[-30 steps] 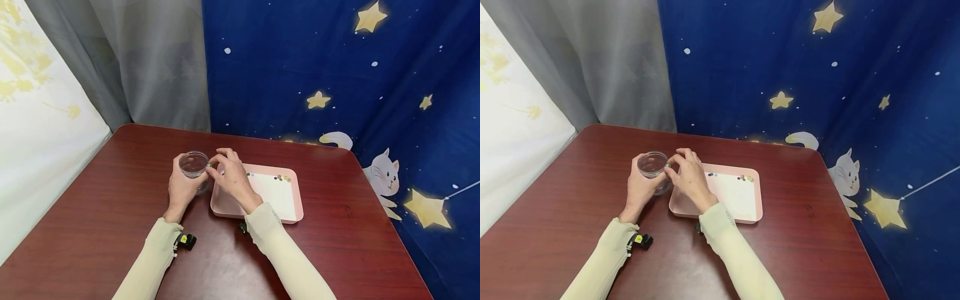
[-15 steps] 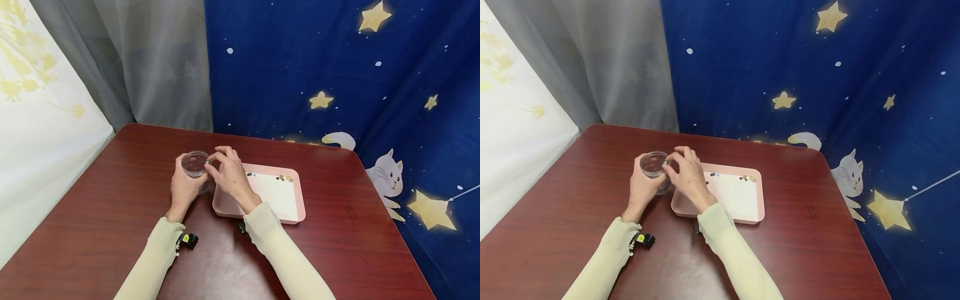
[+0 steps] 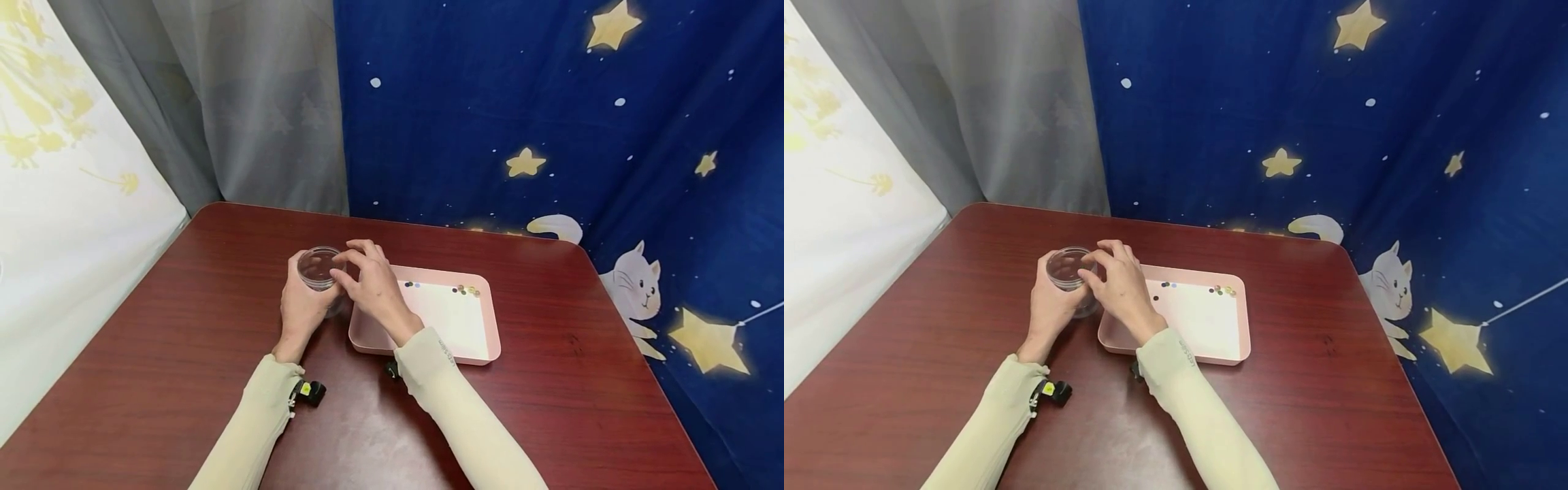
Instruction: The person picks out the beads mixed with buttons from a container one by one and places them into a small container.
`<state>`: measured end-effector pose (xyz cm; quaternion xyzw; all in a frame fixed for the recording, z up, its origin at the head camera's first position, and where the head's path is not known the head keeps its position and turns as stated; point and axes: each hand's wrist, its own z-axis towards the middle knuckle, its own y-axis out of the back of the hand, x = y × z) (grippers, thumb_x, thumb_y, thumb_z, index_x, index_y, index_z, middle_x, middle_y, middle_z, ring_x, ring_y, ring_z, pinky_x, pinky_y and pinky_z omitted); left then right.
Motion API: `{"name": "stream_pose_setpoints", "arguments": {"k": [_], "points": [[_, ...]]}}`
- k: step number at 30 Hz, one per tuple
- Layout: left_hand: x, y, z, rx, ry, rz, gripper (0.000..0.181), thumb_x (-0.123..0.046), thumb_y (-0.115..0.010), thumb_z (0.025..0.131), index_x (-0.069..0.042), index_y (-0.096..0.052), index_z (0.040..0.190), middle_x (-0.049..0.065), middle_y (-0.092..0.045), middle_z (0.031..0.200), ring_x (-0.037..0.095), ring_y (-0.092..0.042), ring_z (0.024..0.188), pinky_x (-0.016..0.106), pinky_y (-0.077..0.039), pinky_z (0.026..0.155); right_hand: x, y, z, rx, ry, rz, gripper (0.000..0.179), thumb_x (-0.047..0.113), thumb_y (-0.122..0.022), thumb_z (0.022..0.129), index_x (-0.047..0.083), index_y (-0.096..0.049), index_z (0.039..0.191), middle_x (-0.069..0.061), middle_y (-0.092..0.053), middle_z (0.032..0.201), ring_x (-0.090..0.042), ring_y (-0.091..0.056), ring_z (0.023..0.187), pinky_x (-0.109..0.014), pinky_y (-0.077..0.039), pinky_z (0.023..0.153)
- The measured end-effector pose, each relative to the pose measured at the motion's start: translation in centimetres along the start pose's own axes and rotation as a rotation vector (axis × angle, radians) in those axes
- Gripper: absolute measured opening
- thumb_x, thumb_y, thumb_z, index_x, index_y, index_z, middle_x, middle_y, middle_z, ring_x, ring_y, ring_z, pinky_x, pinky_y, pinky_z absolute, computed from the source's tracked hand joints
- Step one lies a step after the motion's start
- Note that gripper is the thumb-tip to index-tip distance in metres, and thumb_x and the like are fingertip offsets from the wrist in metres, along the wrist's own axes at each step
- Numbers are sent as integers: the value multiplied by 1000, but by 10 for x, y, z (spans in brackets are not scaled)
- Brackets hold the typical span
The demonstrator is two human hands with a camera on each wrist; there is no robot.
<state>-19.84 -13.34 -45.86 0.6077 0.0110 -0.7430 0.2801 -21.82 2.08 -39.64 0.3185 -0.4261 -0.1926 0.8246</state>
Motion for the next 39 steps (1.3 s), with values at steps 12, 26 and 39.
{"name": "stream_pose_setpoints", "arguments": {"k": [12, 26, 39], "points": [[0, -1, 0, -5, 6, 3, 87, -39, -91, 77, -26, -45, 148, 1, -68, 136, 26, -65, 123, 49, -47, 101, -2, 1, -4, 27, -45, 39, 22, 31, -76, 97, 18, -76, 114, -6, -59, 145, -25, -53, 137, -44, -47, 114], [1, -2, 2, -14, 10, 13, 87, -38, -92, 75, -27, -45, 148, 2, -69, 134, 27, -66, 122, 50, -47, 101, -8, 7, -5, 31, -36, 24, 29, 34, -75, 97, 18, -74, 122, -6, -58, 145, -25, -52, 138, -46, -47, 113], [2, -4, 2, -19, -6, -13, 90, -43, -94, 73, -25, -46, 147, 0, -68, 134, 23, -65, 122, 46, -47, 103, -20, 17, -13, 21, -66, 23, 34, 34, -75, 97, 17, -72, 126, -6, -58, 144, -26, -51, 138, -47, -47, 112]]}}
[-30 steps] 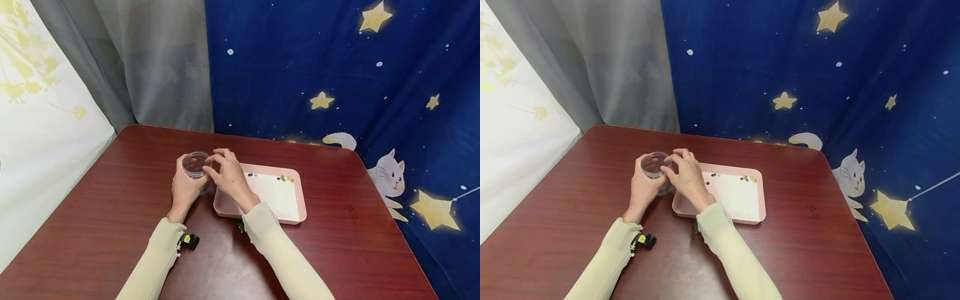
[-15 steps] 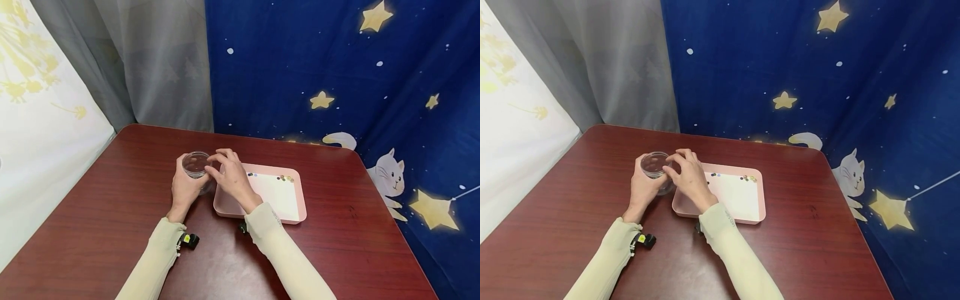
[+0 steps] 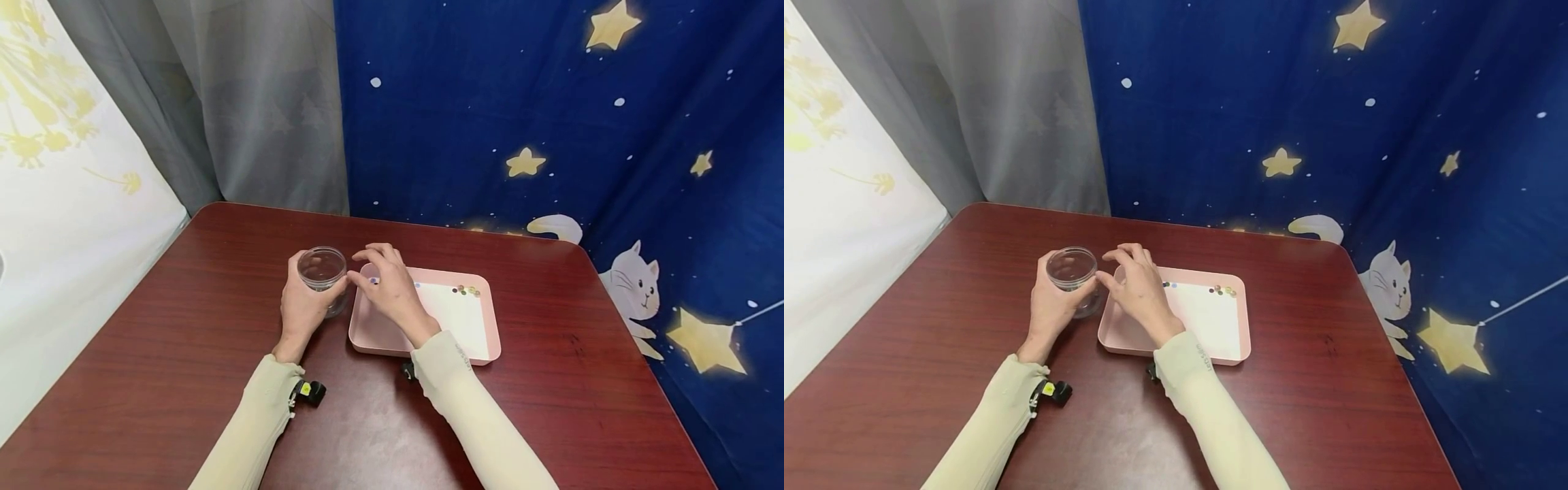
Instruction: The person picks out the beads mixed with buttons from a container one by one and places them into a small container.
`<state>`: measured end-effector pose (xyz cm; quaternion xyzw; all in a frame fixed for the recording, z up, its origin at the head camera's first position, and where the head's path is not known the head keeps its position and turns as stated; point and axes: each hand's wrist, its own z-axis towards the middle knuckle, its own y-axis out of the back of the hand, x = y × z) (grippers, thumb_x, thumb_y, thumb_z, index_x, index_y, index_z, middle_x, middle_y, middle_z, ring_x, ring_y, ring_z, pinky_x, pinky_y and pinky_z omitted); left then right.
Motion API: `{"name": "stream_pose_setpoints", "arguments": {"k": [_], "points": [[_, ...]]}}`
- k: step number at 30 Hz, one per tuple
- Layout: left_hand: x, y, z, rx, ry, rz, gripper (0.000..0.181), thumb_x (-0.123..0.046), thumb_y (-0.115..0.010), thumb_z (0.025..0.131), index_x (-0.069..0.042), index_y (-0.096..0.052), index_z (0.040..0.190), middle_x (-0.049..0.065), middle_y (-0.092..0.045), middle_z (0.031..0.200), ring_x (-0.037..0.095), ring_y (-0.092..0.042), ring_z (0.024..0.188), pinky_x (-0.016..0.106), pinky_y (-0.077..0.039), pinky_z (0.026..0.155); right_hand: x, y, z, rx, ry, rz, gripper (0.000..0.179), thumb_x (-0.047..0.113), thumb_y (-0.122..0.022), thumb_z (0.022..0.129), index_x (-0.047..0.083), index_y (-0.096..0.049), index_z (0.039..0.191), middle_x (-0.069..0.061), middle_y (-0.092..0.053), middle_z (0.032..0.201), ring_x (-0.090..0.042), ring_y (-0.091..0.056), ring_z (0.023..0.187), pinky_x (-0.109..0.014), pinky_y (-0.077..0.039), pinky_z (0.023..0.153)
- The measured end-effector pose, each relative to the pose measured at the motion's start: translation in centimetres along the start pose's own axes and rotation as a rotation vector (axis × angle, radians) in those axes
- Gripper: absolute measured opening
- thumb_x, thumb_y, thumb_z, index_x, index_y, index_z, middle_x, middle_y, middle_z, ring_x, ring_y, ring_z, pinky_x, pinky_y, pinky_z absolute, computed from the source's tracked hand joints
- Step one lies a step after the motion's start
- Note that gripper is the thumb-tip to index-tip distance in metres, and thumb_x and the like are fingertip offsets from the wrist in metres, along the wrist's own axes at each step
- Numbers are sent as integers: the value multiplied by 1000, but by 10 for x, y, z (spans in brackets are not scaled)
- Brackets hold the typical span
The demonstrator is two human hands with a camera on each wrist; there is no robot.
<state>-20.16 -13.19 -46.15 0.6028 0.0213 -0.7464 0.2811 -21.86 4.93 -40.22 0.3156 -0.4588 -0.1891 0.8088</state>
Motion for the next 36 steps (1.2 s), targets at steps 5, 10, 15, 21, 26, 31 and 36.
{"name": "stream_pose_setpoints", "arguments": {"k": [5, 10, 15, 21, 26, 31, 36], "points": [[0, 1, 0, -1, 6, 4, 93, -50, -94, 72, -26, -45, 148, 0, -67, 135, 22, -65, 123, 47, -48, 104, -4, 5, -1, -20, 17, -3, 30, 30, -76, 97, 16, -73, 123, -8, -60, 142, -27, -53, 136, -47, -47, 113], [0, 2, -1, -7, 1, -3, 94, -50, -94, 72, -26, -45, 148, 0, -66, 135, 21, -65, 123, 47, -48, 104, -9, 9, -2, -28, 8, 2, 26, 30, -74, 98, 18, -74, 121, -7, -60, 142, -27, -53, 135, -47, -47, 112], [0, 1, -2, -3, 6, 3, 94, -50, -94, 72, -26, -44, 148, -1, -65, 136, 20, -64, 125, 46, -47, 106, -16, 12, -6, -40, -21, 6, 25, 30, -75, 98, 17, -75, 119, -7, -60, 141, -27, -52, 136, -47, -46, 114], [-1, -1, -2, 0, 6, 3, 94, -50, -93, 72, -27, -44, 148, -2, -66, 136, 20, -63, 126, 46, -47, 106, -26, 17, -11, -43, -47, -2, 27, 29, -75, 97, 15, -75, 120, -9, -60, 142, -29, -51, 137, -48, -45, 114], [-2, 1, -3, -2, 9, 6, 93, -51, -93, 72, -27, -45, 148, -2, -66, 136, 20, -63, 125, 46, -47, 106, -31, 21, -14, -35, -63, -22, 29, 30, -75, 98, 13, -74, 121, -9, -59, 143, -30, -51, 137, -50, -44, 114], [-2, 1, -5, -2, 20, 23, 94, -52, -93, 72, -29, -44, 148, -1, -66, 135, 20, -64, 125, 46, -48, 106, -36, 25, -16, -39, -70, -47, 28, 32, -75, 98, 14, -75, 120, -10, -59, 144, -30, -51, 138, -53, -42, 114], [-2, 1, -4, 0, 15, 18, 93, -51, -94, 72, -29, -45, 148, -2, -66, 135, 20, -64, 124, 46, -48, 106, -42, 30, -19, -40, -106, -74, 27, 32, -74, 98, 15, -75, 119, -9, -57, 145, -30, -50, 139, -52, -41, 115]]}}
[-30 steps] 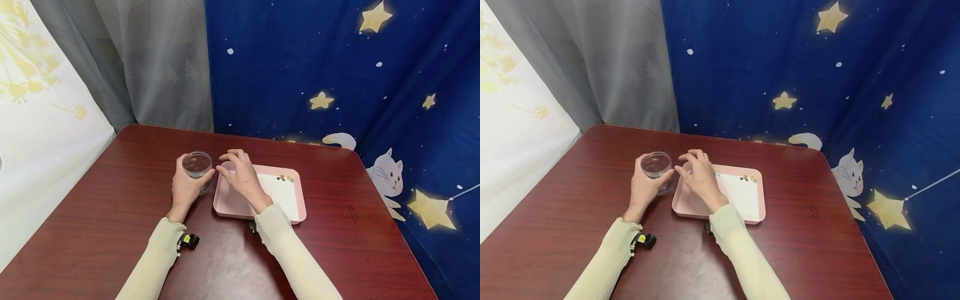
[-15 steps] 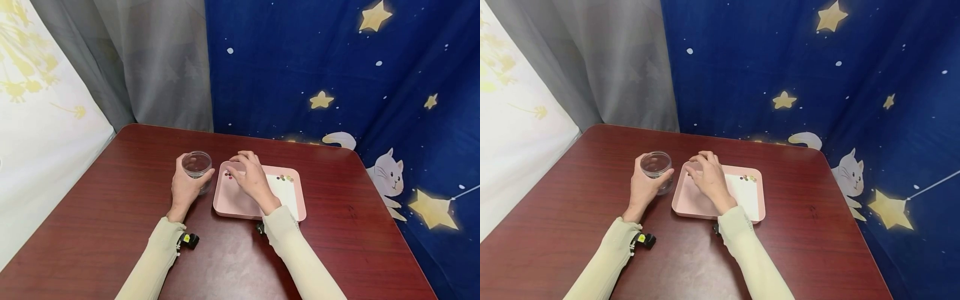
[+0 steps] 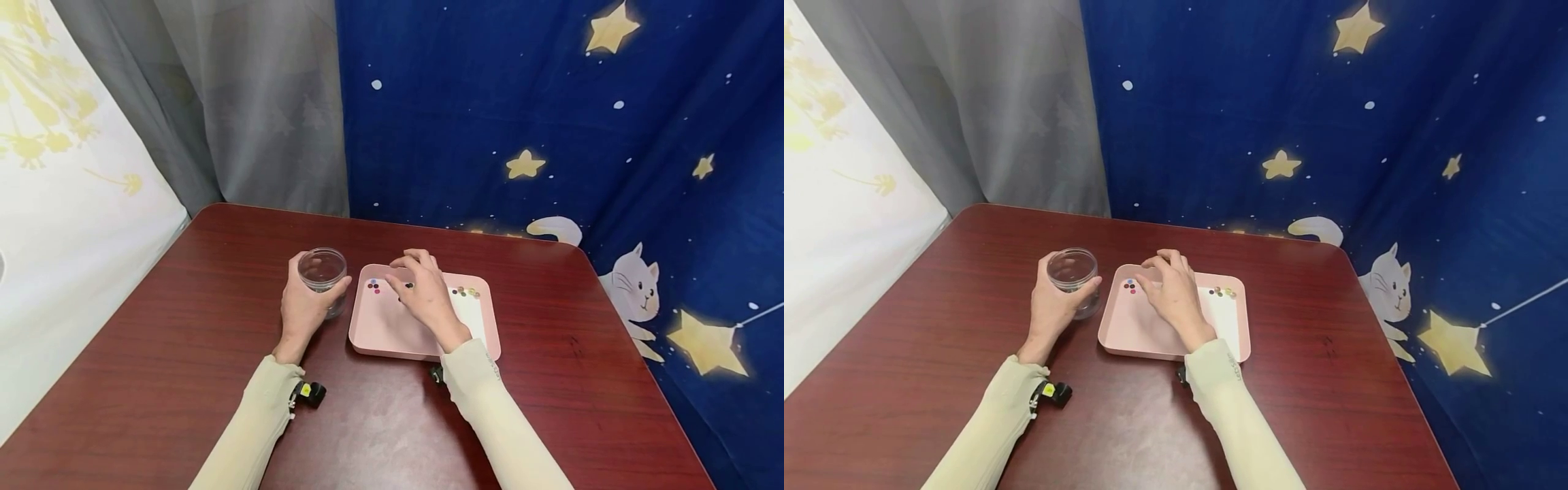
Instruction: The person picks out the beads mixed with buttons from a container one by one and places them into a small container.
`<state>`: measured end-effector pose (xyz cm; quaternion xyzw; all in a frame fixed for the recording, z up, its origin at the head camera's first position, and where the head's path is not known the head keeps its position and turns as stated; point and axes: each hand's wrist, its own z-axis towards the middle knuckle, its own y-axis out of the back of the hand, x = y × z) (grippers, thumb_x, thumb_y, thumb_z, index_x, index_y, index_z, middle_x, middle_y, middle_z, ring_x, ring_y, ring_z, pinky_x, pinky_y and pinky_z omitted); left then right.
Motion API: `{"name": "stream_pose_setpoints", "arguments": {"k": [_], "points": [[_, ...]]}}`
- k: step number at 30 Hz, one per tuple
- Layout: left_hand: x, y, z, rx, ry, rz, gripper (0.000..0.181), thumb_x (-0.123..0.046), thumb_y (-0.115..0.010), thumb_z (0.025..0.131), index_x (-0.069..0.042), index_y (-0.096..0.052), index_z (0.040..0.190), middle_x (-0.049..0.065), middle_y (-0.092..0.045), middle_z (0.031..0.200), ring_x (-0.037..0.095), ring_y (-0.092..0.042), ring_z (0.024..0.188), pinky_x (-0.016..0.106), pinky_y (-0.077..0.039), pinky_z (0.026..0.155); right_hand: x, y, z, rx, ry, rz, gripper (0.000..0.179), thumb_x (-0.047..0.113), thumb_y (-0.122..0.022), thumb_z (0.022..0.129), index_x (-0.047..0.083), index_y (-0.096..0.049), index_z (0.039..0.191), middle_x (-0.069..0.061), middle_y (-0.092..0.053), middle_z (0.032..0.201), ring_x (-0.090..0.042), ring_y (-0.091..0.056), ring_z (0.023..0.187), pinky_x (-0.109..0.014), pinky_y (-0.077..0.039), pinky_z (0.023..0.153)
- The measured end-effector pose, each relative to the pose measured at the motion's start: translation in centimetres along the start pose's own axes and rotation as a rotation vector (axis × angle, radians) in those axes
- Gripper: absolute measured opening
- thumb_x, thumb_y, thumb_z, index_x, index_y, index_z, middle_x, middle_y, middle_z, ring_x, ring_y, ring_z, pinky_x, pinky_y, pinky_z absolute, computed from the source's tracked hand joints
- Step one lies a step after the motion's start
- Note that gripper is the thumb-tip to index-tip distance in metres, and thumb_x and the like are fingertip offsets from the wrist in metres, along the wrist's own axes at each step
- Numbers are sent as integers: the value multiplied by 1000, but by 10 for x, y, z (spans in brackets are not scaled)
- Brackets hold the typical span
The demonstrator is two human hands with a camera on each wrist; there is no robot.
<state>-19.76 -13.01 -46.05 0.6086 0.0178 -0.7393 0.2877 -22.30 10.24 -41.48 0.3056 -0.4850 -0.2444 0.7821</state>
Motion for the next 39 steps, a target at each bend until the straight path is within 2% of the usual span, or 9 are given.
{"name": "stream_pose_setpoints", "arguments": {"k": [6, 9, 13, 19, 25, 31, 34, 39], "points": [[0, 1, 0, 3, -1, -8, 93, -52, -93, 72, -29, -44, 148, -2, -66, 135, 19, -63, 124, 46, -48, 106, -9, 3, -3, 14, -50, -35, 26, 32, -74, 97, 16, -75, 118, -8, -56, 147, -29, -47, 141, -52, -39, 116], [0, 3, -2, -2, 10, -2, 93, -52, -93, 72, -30, -44, 148, -2, -66, 135, 20, -63, 125, 46, -47, 106, -12, 2, -5, 20, -68, -54, 26, 34, -75, 97, 17, -75, 117, -6, -55, 148, -28, -47, 141, -53, -42, 113], [0, 7, -4, -8, 18, 8, 92, -50, -94, 72, -31, -45, 147, -2, -66, 135, 20, -63, 125, 46, -47, 105, -15, 4, -6, 16, -64, -81, 24, 32, -76, 96, 18, -75, 115, -7, -55, 147, -29, -48, 140, -54, -43, 111], [0, 4, -2, 0, 10, 4, 93, -52, -93, 72, -30, -45, 148, -2, -67, 135, 20, -64, 124, 47, -47, 105, -25, 15, -8, 16, -91, -78, 21, 29, -76, 96, 17, -75, 113, -9, -53, 149, -31, -46, 142, -53, -39, 115], [-1, 1, 0, 5, 7, -5, 94, -53, -93, 71, -30, -44, 148, -3, -66, 136, 19, -63, 125, 46, -47, 107, -38, 26, -10, 24, -137, -88, 23, 26, -77, 95, 14, -75, 114, -9, -52, 152, -31, -45, 143, -57, -41, 112], [-1, 1, 0, 3, 4, -17, 94, -51, -93, 72, -30, -44, 148, -3, -65, 137, 19, -63, 126, 46, -47, 107, -50, 32, -13, 21, -123, -110, 22, 23, -77, 94, 14, -75, 114, -12, -52, 150, -32, -45, 142, -57, -37, 115], [0, 1, 0, 5, 2, -21, 94, -51, -93, 72, -29, -44, 149, -3, -65, 137, 19, -62, 126, 46, -46, 107, -54, 35, -14, 18, -121, -147, 22, 24, -77, 94, 15, -74, 114, -11, -53, 150, -33, -46, 142, -58, -36, 114], [-1, 0, -1, 6, 12, -15, 95, -52, -93, 72, -29, -43, 149, -3, -65, 136, 19, -62, 125, 46, -47, 107, -60, 41, -18, 44, -162, -211, 24, 29, -75, 95, 15, -74, 115, -11, -52, 150, -33, -45, 141, -56, -39, 111]]}}
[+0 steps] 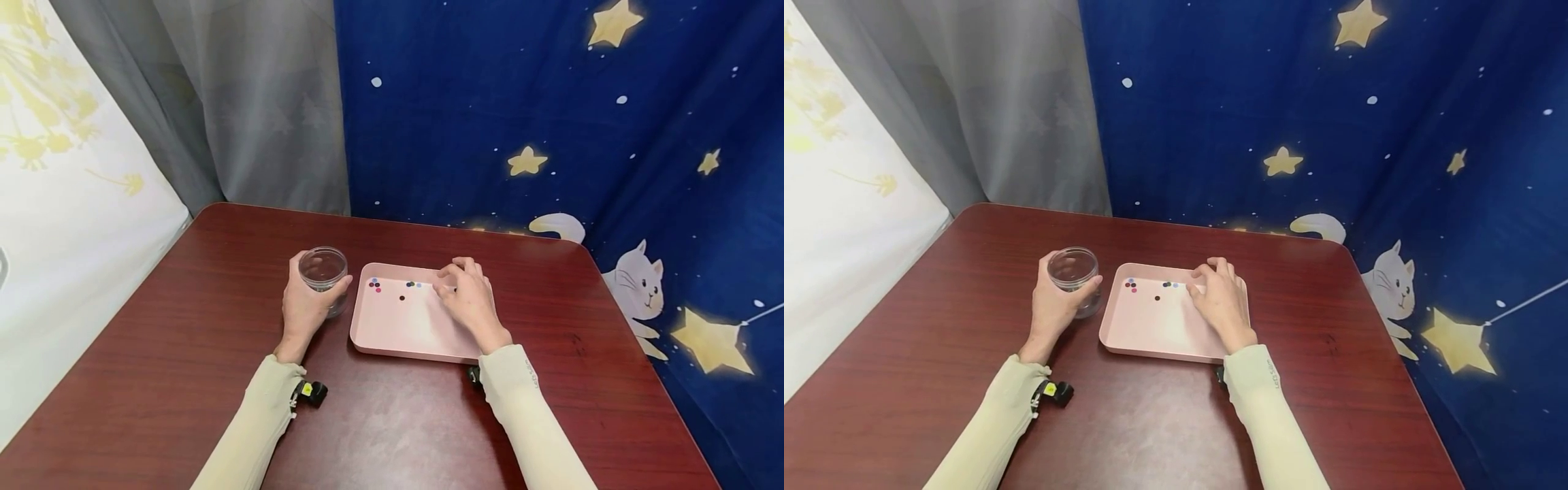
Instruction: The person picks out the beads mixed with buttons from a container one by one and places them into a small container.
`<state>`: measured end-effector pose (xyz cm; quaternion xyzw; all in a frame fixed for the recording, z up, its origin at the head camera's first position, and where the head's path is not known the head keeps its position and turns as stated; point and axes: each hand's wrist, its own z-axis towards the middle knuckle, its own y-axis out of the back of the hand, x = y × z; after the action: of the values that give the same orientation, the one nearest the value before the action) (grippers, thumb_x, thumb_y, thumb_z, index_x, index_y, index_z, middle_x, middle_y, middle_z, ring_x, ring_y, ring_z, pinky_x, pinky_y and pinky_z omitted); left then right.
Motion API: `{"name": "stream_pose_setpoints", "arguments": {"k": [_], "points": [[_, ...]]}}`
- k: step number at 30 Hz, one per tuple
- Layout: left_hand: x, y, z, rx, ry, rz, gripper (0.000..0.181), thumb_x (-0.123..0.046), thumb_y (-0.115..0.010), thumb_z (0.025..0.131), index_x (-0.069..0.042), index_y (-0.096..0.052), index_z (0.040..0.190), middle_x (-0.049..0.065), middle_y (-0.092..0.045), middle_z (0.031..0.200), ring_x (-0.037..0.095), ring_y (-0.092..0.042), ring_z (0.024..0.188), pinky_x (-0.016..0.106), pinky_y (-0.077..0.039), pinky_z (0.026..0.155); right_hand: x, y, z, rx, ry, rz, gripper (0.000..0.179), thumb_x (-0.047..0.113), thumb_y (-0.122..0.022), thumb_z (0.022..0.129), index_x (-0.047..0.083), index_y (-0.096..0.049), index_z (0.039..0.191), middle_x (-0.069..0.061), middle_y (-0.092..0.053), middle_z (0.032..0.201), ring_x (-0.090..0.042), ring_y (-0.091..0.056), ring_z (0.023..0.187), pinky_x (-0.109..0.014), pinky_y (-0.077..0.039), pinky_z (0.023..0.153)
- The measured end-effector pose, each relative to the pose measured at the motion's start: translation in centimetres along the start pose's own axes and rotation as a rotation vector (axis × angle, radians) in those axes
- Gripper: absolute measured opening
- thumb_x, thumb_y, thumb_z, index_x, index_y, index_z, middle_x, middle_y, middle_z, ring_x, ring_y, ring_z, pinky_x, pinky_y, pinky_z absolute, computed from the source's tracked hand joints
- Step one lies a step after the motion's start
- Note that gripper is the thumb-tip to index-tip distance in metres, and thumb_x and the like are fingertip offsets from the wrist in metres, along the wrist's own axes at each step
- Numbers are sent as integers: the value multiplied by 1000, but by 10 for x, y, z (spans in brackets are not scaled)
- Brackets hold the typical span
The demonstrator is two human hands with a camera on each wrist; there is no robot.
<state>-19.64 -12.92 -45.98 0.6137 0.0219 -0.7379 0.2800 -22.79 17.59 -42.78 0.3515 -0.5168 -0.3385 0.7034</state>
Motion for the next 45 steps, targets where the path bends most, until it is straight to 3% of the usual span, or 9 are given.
{"name": "stream_pose_setpoints", "arguments": {"k": [9, 22, 37, 45], "points": [[-2, 0, -1, -7, 4, 5, 93, -50, -94, 72, -30, -44, 148, -4, -66, 135, 18, -63, 125, 45, -46, 105, -12, 1, -6, 59, -52, -52, 27, 30, -74, 96, 13, -72, 116, -15, -51, 148, -35, -45, 140, -54, -35, 114], [-1, 0, 1, -1, 3, 13, 93, -52, -93, 72, -31, -43, 148, -4, -65, 136, 19, -63, 125, 46, -47, 105, -22, 6, -8, 33, -31, -115, 26, 26, -74, 96, 10, -72, 116, -19, -50, 146, -38, -42, 140, -58, -25, 121], [0, 0, 0, -3, -7, 13, 93, -53, -92, 72, -31, -43, 148, -4, -66, 136, 18, -63, 125, 47, -47, 105, -34, 11, -6, 46, -51, -163, 25, 25, -75, 95, 9, -72, 114, -24, -43, 156, -43, -31, 151, -74, -17, 122], [-2, 0, 0, -5, 0, 25, 93, -53, -93, 72, -31, -44, 148, -1, -66, 136, 19, -63, 124, 48, -48, 105, -37, 13, -8, 56, -106, -193, 28, 23, -74, 95, 9, -73, 120, -25, -39, 158, -42, -27, 154, -78, -9, 121]]}}
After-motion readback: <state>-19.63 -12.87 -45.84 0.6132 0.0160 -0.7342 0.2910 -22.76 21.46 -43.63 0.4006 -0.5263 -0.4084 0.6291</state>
